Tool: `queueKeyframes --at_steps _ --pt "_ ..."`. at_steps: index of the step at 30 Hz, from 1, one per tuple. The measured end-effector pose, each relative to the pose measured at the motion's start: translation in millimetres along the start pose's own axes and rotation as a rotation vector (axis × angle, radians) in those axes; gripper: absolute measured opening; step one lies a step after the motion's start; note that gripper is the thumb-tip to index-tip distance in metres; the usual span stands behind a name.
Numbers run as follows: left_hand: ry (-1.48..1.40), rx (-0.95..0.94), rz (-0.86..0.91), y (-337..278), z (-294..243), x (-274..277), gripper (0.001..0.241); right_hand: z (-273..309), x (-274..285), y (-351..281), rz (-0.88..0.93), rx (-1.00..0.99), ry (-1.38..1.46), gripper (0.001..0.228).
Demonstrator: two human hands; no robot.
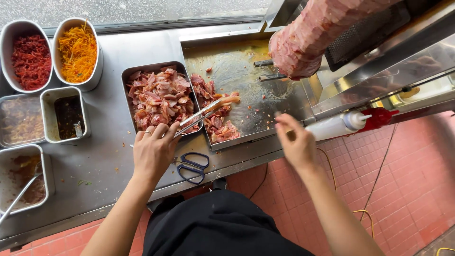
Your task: Using tongs and a knife to collect and sort shaved kebab meat into a metal tray on a prep counter.
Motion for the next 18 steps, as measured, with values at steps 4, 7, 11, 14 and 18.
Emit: queueKeyframes --at_steps 4,7,11,14,18 --pt "-0.01 0.016 -0.02 -2.6 8.8 0.0 0.04 56.1 -9.0 -7.9 0.048 0.197 0.169 0.019" --pt "-0.008 0.016 -0.014 -3.8 15.5 1.7 0.039 58.2 -4.6 1.5 0.037 0.075 0.205 0.019" --pt "-0.044 0.025 -0.031 -4.7 24.1 4.3 0.042 20.1 17.5 12.6 -0.096 -0.047 -0.203 0.012" --pt "-0.059 0.016 -0.031 -6.2 26.0 -0.5 0.042 16.0 29.4 6.1 -0.087 -0.126 -0.285 0.01" --pt "-0.075 -0.03 -0.039 -3.6 27.8 -5.4 0.044 50.0 22.8 4.8 -0.092 -0.098 -0.157 0.01"
Point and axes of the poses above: each hand's wrist, its own y-axis towards the middle knuckle, its own x-axis out of the back of the hand, z = x × y, the point moved 3 cm from there along y, towards the middle knuckle, and after that the axes turned 6 degrees about -z, right-handed, at the moved point
